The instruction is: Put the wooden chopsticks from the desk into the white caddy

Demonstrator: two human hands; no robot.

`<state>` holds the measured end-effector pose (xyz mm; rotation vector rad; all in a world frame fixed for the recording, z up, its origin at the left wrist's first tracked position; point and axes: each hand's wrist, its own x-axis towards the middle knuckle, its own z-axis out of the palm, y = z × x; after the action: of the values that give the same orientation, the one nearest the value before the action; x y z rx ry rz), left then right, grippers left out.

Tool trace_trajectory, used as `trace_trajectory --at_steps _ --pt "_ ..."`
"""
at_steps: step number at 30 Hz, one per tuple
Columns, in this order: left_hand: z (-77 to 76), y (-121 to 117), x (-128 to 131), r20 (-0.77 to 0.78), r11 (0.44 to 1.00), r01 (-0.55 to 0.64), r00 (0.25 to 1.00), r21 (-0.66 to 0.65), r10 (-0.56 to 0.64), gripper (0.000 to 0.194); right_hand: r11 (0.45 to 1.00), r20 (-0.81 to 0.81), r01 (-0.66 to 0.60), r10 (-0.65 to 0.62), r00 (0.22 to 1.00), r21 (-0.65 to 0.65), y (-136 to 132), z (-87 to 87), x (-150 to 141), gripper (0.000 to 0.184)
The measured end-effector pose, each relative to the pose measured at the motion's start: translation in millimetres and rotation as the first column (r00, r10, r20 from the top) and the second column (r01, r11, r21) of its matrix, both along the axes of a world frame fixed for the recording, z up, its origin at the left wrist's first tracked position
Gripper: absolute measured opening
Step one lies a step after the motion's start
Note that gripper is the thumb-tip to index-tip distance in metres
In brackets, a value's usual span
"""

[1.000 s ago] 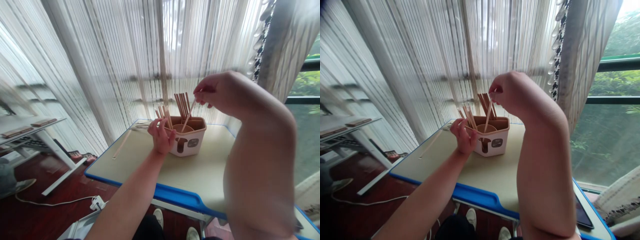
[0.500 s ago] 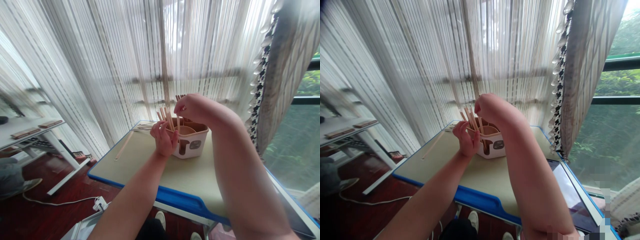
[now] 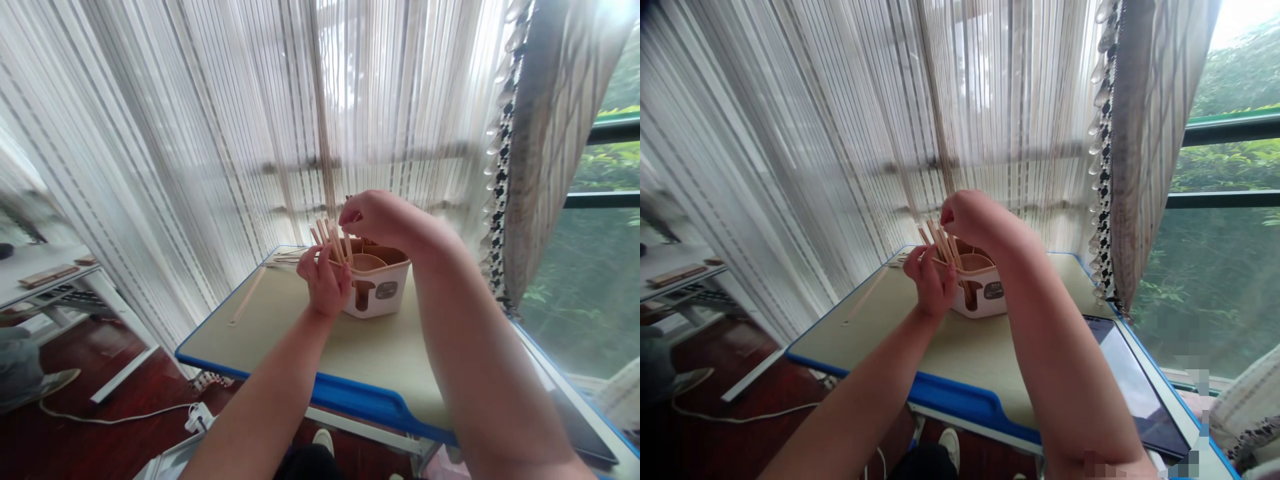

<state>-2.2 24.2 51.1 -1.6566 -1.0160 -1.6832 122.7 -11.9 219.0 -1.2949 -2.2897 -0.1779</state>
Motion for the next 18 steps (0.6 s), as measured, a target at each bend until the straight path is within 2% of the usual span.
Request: trace_trajectory --at_steps 3,7,18 --pt "-0.3 0.1 -0.7 0.020 1.000 -0.011 1.000 -0.015 0.011 0.049 0.998 -0.038 -0.053 0.055 0.998 0.035 2.1 -3.7 -7.5 0.019" --pt "2.2 -1.5 -1.6 0.027 1.000 0.004 1.000 -0.005 -0.004 0.050 0.996 0.001 -0.085 0.085 0.996 0.008 3.6 -9.0 -15.5 0.016" --pt "4.7 -4.2 -3.2 0.054 1.000 0.000 0.999 0.023 -0.001 0.046 0.999 0.014 -0.031 0.030 0.999 0.028 5.5 -7.7 -14.5 0.013"
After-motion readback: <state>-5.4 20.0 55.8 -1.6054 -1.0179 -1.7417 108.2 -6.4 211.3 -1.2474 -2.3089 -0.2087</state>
